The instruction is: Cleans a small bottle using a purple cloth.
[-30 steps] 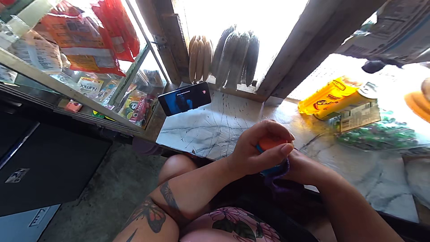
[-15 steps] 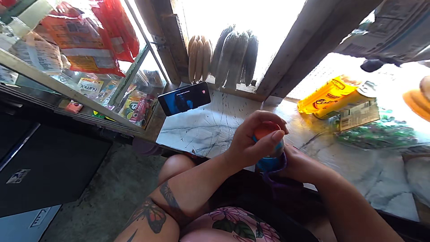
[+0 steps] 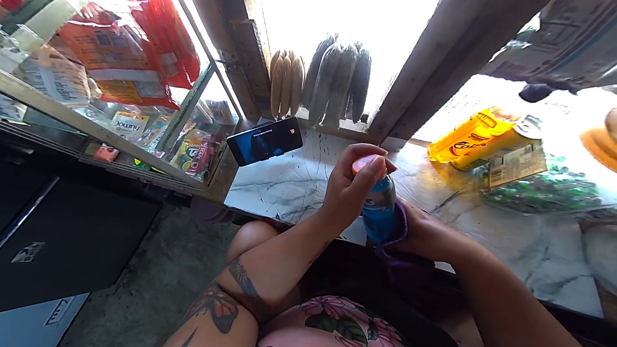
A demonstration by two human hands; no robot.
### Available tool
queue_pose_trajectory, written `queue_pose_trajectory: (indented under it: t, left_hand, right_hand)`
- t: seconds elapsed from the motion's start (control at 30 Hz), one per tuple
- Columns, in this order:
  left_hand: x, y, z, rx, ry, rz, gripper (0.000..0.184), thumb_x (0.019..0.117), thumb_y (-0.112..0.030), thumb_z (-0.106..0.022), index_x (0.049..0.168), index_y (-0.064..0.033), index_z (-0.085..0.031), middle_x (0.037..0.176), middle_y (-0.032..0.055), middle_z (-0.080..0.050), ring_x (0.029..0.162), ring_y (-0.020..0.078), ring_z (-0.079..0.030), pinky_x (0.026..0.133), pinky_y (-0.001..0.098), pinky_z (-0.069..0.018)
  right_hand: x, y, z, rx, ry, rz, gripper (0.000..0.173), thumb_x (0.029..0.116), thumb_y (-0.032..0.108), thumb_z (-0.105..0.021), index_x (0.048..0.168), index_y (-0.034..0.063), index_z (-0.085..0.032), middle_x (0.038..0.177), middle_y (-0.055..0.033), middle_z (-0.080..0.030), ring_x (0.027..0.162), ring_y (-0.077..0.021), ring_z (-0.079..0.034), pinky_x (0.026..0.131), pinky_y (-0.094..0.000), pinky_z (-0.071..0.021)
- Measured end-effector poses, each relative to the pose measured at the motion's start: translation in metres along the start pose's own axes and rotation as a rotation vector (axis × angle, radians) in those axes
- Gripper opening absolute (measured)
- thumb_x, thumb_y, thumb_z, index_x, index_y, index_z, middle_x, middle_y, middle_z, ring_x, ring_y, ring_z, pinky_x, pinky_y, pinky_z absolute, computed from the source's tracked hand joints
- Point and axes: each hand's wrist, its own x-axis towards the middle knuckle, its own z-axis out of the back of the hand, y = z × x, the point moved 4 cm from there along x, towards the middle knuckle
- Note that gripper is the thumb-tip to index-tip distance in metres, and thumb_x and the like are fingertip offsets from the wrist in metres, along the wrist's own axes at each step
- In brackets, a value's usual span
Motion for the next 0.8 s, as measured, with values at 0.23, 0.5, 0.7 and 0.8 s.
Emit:
queue_pose_trajectory:
  t: [0.23, 0.5, 0.7, 0.8]
  left_hand:
    - [0.000, 0.002, 0.003, 0.021, -0.041, 0.068, 0.036, 0.1068, -0.042, -0.043, 0.125, -0.0131, -0.054, 0.097, 0.0046, -0.068, 0.084, 0.0106, -0.066, 0.075, 0.0275, -0.0560]
    - [0.001, 0.007, 0.010, 0.074, -0.086, 0.142, 0.045, 0.1070, -0.053, -0.033, 0.130, -0.0191, -0.052, 0.103, 0.0007, -0.070, 0.088, 0.0097, -0.068, 0.077, 0.0268, -0.0567]
    - [0.002, 0.009, 0.011, 0.056, -0.176, 0.222, 0.047, 0.1066, -0.055, -0.030, 0.131, -0.0197, -0.052, 0.103, -0.0005, -0.070, 0.089, 0.0101, -0.069, 0.080, 0.0284, -0.0572]
    - [0.000, 0.009, 0.009, 0.055, -0.157, 0.186, 0.047, 0.1056, -0.057, -0.032, 0.129, -0.0214, -0.052, 0.103, -0.0010, -0.069, 0.090, 0.0097, -0.068, 0.080, 0.0279, -0.0569]
  right_hand:
    - [0.002, -0.003, -0.001, 0.031, 0.001, 0.009, 0.092, 0.0713, 0.043, -0.085, 0.143, -0.0001, -0.048, 0.136, -0.0177, -0.059, 0.131, -0.0258, -0.053, 0.113, -0.0446, -0.0412]
    - [-0.001, -0.001, 0.004, 0.107, 0.055, -0.021, 0.074, 0.0773, 0.030, -0.084, 0.138, 0.0015, -0.052, 0.131, -0.0151, -0.060, 0.126, -0.0233, -0.055, 0.109, -0.0447, -0.0437]
    - [-0.003, -0.004, 0.009, 0.182, -0.033, 0.093, 0.059, 0.0822, 0.033, -0.075, 0.134, 0.0068, -0.061, 0.126, -0.0062, -0.065, 0.120, -0.0110, -0.058, 0.104, -0.0362, -0.0472]
    - [-0.002, -0.006, 0.008, 0.192, -0.137, 0.110, 0.053, 0.0795, 0.037, -0.075, 0.123, 0.0085, -0.067, 0.112, -0.0012, -0.069, 0.108, -0.0058, -0.063, 0.096, -0.0320, -0.0520]
